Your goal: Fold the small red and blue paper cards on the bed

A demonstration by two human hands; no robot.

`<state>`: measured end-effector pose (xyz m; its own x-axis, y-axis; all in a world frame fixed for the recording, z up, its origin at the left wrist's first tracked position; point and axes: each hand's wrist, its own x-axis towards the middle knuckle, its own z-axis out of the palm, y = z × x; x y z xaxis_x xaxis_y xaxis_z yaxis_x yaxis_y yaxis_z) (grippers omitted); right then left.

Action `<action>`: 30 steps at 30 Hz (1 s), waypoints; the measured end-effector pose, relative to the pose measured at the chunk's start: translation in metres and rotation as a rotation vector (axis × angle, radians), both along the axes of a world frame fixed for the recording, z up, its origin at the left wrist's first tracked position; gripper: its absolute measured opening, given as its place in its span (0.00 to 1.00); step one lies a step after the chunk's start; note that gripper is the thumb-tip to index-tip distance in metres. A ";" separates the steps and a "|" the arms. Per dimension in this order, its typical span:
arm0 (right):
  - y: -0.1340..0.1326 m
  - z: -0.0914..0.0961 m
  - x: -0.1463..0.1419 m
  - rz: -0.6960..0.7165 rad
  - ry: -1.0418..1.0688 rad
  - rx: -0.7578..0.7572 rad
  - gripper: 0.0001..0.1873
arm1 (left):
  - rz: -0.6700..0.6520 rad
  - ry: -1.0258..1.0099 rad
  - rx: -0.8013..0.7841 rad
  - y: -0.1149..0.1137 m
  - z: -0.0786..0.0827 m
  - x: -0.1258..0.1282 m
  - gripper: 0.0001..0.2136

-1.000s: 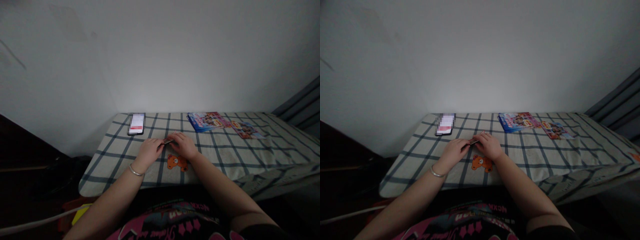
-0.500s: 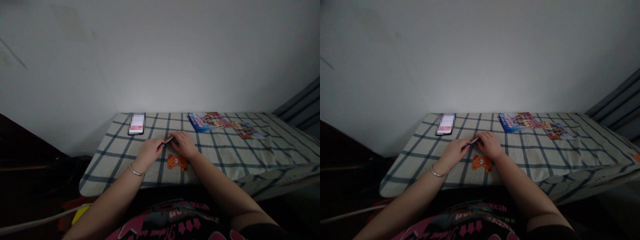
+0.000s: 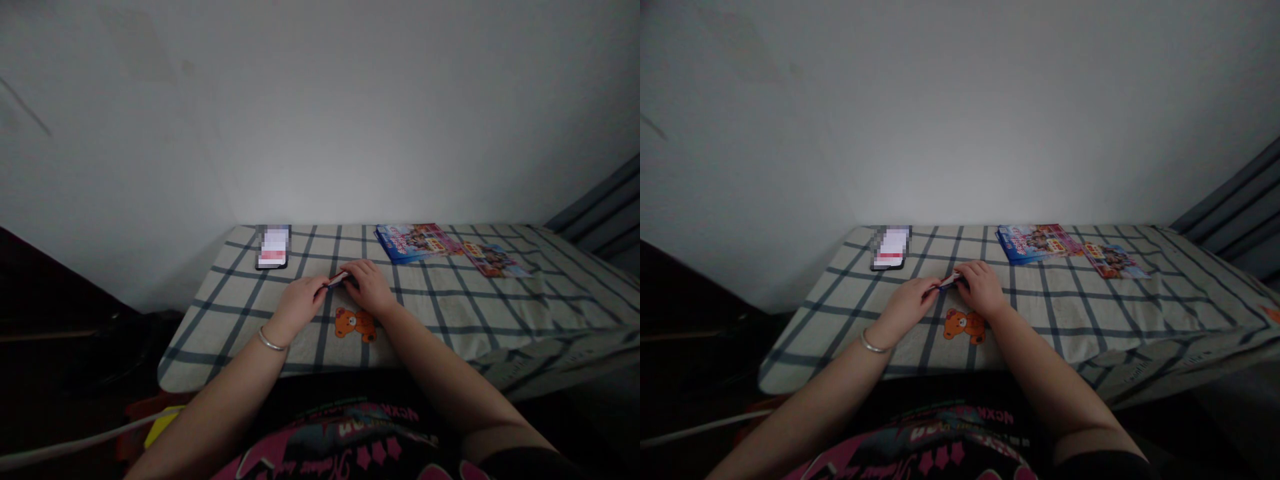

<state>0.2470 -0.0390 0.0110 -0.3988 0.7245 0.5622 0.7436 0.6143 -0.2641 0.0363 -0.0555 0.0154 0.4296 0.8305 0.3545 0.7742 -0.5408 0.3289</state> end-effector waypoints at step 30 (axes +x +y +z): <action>0.004 -0.009 0.002 -0.031 -0.088 -0.124 0.19 | -0.016 0.015 0.017 0.000 -0.002 0.002 0.07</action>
